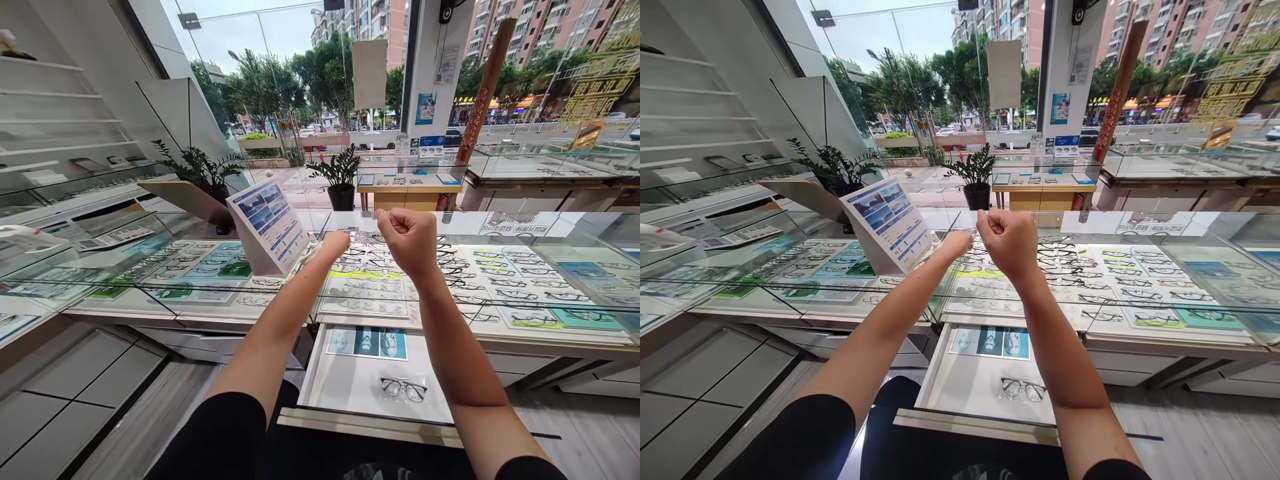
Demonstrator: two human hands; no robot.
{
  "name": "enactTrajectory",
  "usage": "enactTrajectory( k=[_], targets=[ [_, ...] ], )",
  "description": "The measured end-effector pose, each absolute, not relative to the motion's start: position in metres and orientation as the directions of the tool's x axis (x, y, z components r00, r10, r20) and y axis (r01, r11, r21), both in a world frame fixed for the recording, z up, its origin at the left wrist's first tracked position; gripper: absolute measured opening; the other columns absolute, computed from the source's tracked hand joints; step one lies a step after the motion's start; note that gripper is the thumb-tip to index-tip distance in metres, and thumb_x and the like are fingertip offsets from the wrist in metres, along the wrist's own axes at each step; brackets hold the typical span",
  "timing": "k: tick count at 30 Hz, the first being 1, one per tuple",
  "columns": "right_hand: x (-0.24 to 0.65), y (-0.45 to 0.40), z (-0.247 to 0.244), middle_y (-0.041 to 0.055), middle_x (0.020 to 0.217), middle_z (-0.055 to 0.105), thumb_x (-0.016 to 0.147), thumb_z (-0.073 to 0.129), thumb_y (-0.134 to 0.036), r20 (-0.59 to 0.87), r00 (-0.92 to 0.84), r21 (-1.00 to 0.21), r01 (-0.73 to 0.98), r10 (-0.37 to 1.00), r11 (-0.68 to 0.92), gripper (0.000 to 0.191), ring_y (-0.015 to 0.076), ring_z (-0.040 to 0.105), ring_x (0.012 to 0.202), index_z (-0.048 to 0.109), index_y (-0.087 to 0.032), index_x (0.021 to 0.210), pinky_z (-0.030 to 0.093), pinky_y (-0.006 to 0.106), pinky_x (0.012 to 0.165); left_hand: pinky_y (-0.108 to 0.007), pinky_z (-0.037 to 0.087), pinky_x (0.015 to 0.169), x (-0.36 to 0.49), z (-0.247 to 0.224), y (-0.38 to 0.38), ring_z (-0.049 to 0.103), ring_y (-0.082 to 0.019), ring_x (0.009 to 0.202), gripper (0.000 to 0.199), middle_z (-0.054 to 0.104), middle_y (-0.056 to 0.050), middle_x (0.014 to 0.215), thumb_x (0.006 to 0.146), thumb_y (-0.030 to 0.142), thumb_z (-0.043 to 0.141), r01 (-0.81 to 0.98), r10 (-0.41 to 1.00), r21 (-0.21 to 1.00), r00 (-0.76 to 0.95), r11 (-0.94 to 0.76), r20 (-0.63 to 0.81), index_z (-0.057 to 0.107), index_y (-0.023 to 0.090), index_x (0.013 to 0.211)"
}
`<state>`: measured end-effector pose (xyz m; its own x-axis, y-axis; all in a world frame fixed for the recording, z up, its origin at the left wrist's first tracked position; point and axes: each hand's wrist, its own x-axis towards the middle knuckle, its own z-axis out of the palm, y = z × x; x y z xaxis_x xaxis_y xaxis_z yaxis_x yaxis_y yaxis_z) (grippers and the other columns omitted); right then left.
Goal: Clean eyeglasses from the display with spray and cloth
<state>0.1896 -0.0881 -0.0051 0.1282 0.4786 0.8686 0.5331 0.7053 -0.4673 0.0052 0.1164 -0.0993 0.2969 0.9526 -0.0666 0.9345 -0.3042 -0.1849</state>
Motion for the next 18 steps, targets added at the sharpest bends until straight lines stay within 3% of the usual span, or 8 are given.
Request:
enactTrajectory(
  k=[4,10,15,16,18],
  targets=[
    [0.193,-0.091,-0.005,-0.0079,0.059,0.017,0.099,0.062,-0.034,0.873,0.140,-0.465,0.529,0.467,0.710,0.056,0.0110,0.017,0.058,0.021,-0.026,0.062,0.019,0.033,0.058,-0.048,0.061,0.104,0.004,-0.095,0.107,0.074,-0.024,0.112,0.037,0.077,-0.011,0.122,0.107,0.048,0.070,0.932,0.947,-0.172,0.320,-0.319,-0.022,0.075,0.015,0.122],
    [0.193,-0.096,-0.002,-0.0074,0.059,0.018,0.100,0.062,-0.036,0.864,0.149,-0.481,0.523,0.480,0.704,0.057,0.0113,0.018,0.057,0.021,-0.026,0.062,0.020,0.033,0.058,-0.040,0.055,0.094,0.003,-0.066,0.079,0.075,-0.032,0.111,0.025,0.081,-0.018,0.115,0.102,0.027,0.061,0.907,0.903,-0.126,0.415,-0.401,0.110,0.083,0.016,0.106],
    [0.185,-0.105,-0.001,-0.0075,0.058,0.019,0.100,0.061,-0.038,0.869,0.124,-0.470,0.506,0.478,0.723,0.056,0.0107,0.018,0.058,0.022,-0.026,0.062,0.019,0.032,0.058,-0.036,0.052,0.087,0.008,-0.025,0.037,0.073,-0.030,0.108,0.033,0.079,-0.014,0.118,0.104,0.034,0.053,0.885,0.837,-0.049,0.455,-0.463,0.304,0.082,0.018,0.106],
    [0.183,-0.107,0.000,-0.0074,0.058,0.020,0.101,0.061,-0.039,0.869,0.113,-0.468,0.502,0.481,0.727,0.056,0.0105,0.018,0.058,0.022,-0.025,0.062,0.019,0.032,0.058,-0.035,0.052,0.086,0.008,-0.016,0.027,0.073,-0.027,0.105,0.034,0.078,-0.013,0.119,0.104,0.035,0.051,0.877,0.813,-0.013,0.451,-0.481,0.367,0.081,0.018,0.105],
    [0.182,-0.112,0.000,-0.0074,0.058,0.021,0.101,0.061,-0.039,0.868,0.086,-0.464,0.490,0.489,0.738,0.057,0.0103,0.019,0.058,0.023,-0.025,0.062,0.019,0.032,0.058,-0.034,0.051,0.082,0.009,-0.001,0.009,0.070,-0.023,0.095,0.026,0.076,-0.011,0.107,0.098,0.035,0.060,0.775,0.729,0.205,0.418,-0.598,0.542,0.078,0.016,0.092]
  ],
)
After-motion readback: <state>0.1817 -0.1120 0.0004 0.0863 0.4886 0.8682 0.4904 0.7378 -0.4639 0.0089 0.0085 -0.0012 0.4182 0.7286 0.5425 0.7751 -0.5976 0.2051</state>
